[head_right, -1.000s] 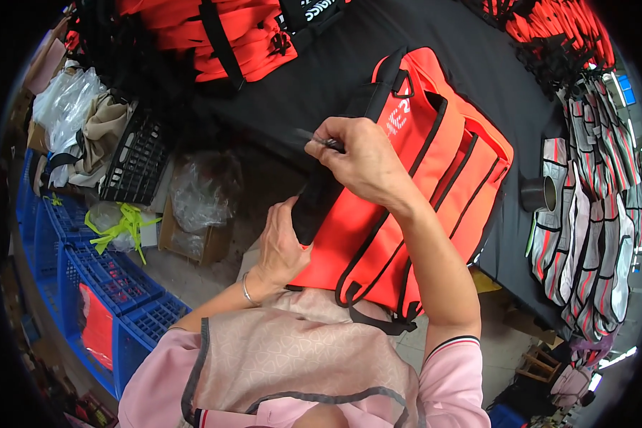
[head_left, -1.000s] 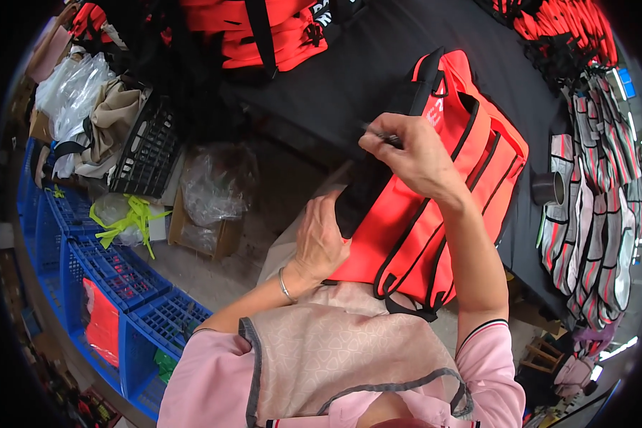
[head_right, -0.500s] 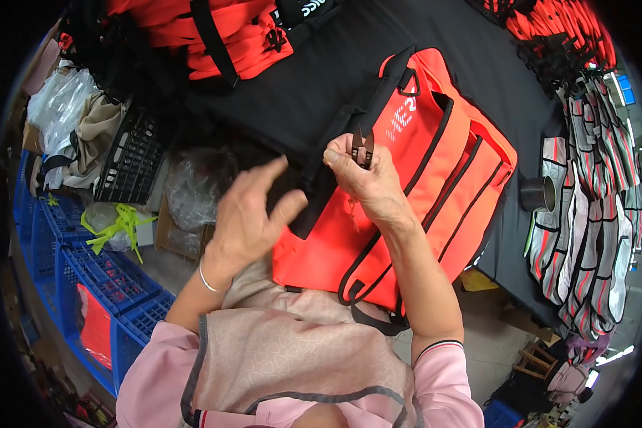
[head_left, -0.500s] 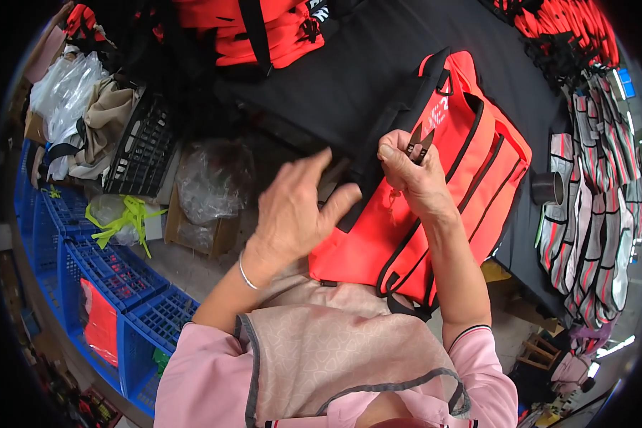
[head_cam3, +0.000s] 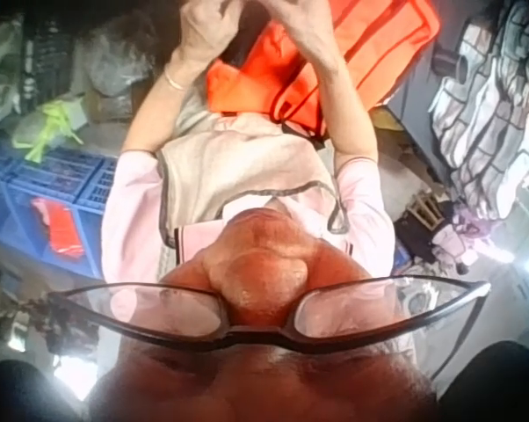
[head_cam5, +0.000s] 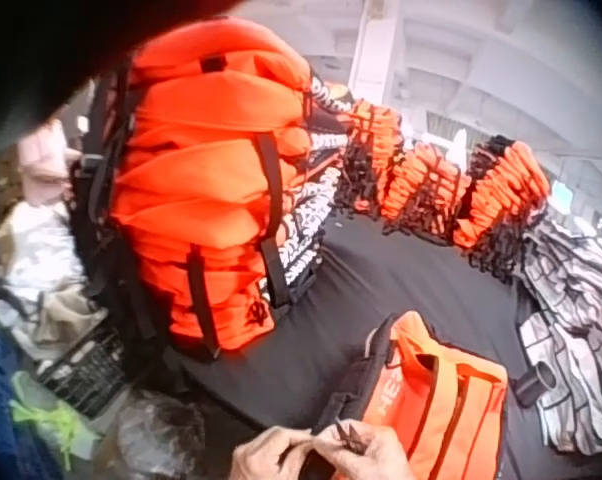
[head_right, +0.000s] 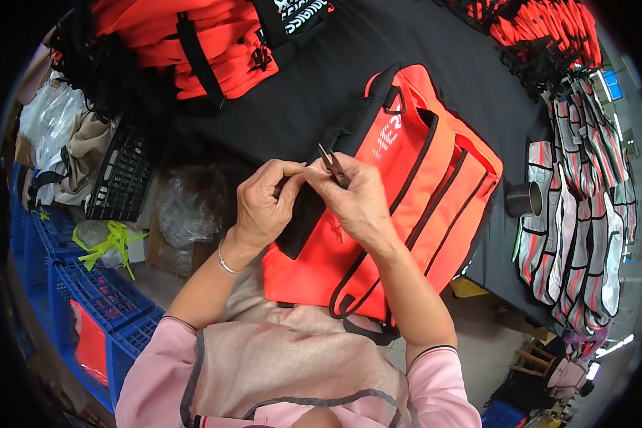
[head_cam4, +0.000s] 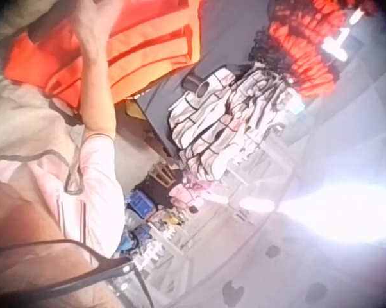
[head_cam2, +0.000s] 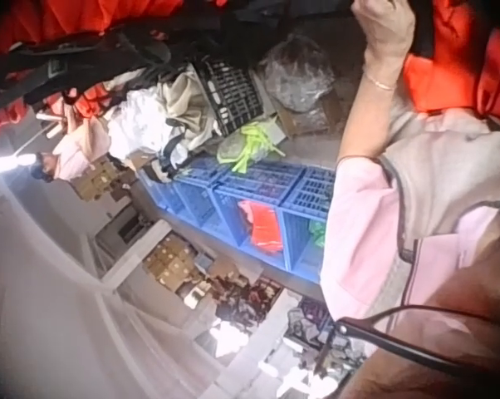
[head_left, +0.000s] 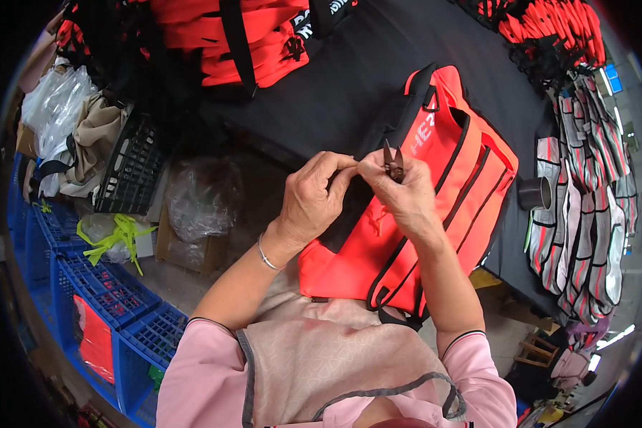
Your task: Inspecting and trimming loose threads from backpacks and garment bags using snips.
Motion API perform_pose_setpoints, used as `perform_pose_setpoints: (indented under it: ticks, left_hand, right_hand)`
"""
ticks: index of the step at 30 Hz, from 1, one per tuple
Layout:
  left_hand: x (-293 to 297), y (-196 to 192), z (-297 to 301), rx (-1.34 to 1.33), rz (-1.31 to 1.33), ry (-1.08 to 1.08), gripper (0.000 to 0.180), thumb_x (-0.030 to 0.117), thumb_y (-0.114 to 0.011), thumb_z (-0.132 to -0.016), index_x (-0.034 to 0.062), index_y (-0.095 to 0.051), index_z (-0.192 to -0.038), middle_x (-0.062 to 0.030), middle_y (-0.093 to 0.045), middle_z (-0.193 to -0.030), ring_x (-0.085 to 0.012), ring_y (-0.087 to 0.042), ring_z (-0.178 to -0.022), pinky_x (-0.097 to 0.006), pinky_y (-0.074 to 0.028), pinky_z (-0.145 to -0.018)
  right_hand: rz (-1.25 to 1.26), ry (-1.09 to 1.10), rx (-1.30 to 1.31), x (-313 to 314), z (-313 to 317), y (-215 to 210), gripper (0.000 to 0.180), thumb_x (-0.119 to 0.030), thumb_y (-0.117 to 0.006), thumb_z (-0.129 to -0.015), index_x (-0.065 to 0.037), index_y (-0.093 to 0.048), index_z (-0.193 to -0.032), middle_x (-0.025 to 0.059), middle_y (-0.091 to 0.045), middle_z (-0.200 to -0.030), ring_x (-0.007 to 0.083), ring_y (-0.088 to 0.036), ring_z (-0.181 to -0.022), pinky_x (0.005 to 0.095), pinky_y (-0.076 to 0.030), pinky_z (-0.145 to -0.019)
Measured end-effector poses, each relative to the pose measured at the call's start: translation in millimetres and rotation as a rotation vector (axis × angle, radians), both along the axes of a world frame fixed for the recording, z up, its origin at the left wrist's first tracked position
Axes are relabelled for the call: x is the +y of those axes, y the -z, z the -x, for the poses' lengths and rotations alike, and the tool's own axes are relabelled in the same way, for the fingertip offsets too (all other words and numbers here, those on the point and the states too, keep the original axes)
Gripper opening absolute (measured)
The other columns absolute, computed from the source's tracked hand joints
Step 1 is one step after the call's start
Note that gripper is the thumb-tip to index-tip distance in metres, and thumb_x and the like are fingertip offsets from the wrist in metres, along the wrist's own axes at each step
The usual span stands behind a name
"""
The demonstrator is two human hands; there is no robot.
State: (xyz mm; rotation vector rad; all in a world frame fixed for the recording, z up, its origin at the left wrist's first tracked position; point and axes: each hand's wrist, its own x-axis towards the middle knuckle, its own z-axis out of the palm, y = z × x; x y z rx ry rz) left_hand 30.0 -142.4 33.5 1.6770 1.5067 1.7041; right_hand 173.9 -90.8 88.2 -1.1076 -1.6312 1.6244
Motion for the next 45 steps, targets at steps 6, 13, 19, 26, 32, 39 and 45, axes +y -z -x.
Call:
perform_pose_setpoints:
  ticks: [6, 13, 19, 26, 32, 39, 45]
  left_hand:
    - [-0.7, 7.9, -11.4, -0.06, -0.139, -0.159, 0.009, 0.002, -0.065, -0.089, 0.0009, -0.058, -0.094, -0.0117, -0.063, -0.091, -0.0271, -0.062, -0.08, -0.033, -0.051, -0.067]
    - [1.3, 15.9, -17.6, -0.031, -0.22, -0.212, 0.01, -0.001, -0.064, -0.089, 0.001, -0.058, -0.096, -0.0131, -0.06, -0.093, -0.0275, -0.06, -0.084, -0.034, -0.05, -0.071]
    - [1.8, 11.5, -20.7, -0.01, -0.217, -0.191, 0.011, -0.002, -0.064, -0.088, 0.0003, -0.057, -0.097, -0.0136, -0.06, -0.093, -0.0275, -0.06, -0.082, -0.034, -0.051, -0.071]
    - [-9.7, 12.4, -20.0, 0.033, -0.308, -0.163, 0.009, -0.001, -0.063, -0.089, 0.0002, -0.056, -0.095, -0.0144, -0.06, -0.094, -0.0277, -0.061, -0.08, -0.032, -0.052, -0.066]
    - [-22.5, 9.5, -26.8, 0.123, -0.329, -0.113, 0.011, 0.005, -0.067, -0.088, 0.0043, -0.058, -0.094, -0.0107, -0.063, -0.094, -0.0247, -0.064, -0.082, -0.031, -0.055, -0.063]
    - [-31.4, 8.2, -31.7, 0.168, -0.363, -0.017, 0.01, 0.007, -0.066, -0.089, 0.0052, -0.058, -0.094, -0.0107, -0.063, -0.095, -0.0225, -0.064, -0.077, -0.029, -0.053, -0.061]
    - [-25.8, 19.2, -7.7, -0.127, -0.131, -0.068, 0.015, 0.007, -0.052, -0.097, 0.0011, -0.057, -0.084, -0.0141, -0.06, -0.09, -0.0248, -0.063, -0.071, -0.032, -0.05, -0.063]
  right_hand:
    - [-0.578, 0.161, -0.342, 2.9, -23.1, -31.8, 0.056, -0.031, -0.08, -0.079, -0.004, -0.056, -0.122, 0.0116, -0.064, -0.091, 0.0194, -0.064, -0.086, 0.0311, -0.051, -0.077]
    - [-1.035, -0.001, -0.728, -10.9, -14.4, -41.4, 0.023, -0.021, -0.077, -0.081, -0.004, -0.064, -0.087, 0.0057, -0.065, -0.072, 0.0178, -0.063, -0.064, 0.0291, -0.048, -0.056]
    - [-1.281, -0.062, -0.92, -9.0, -5.9, -37.1, 0.027, -0.028, -0.076, -0.077, -0.01, -0.056, -0.077, 0.0022, -0.058, -0.062, 0.0186, -0.059, -0.059, 0.0329, -0.044, -0.05]
    - [-0.696, 0.269, -0.348, 26.2, -32.7, -20.5, 0.025, -0.021, -0.078, -0.082, -0.003, -0.062, -0.09, 0.0032, -0.058, -0.064, 0.0117, -0.056, -0.058, 0.0257, -0.048, -0.061]
    - [-0.314, 0.382, -0.207, 49.8, -41.5, -20.8, 0.038, -0.027, -0.086, -0.073, -0.004, -0.056, -0.072, -0.0039, -0.051, -0.059, 0.0044, -0.044, -0.055, 0.022, -0.036, -0.051]
    - [-0.316, 0.25, -0.417, 51.3, -30.0, -17.1, 0.032, -0.024, -0.073, -0.083, -0.004, -0.055, -0.066, -0.004, -0.049, -0.059, 0.0039, -0.043, -0.058, 0.0242, -0.036, -0.055]
    - [-0.226, 0.235, -0.002, 62.3, -53.4, 15.3, 0.02, -0.016, -0.07, -0.088, -0.009, -0.056, -0.074, -0.01, -0.047, -0.065, 0.0002, -0.039, -0.056, 0.0209, -0.031, -0.05]
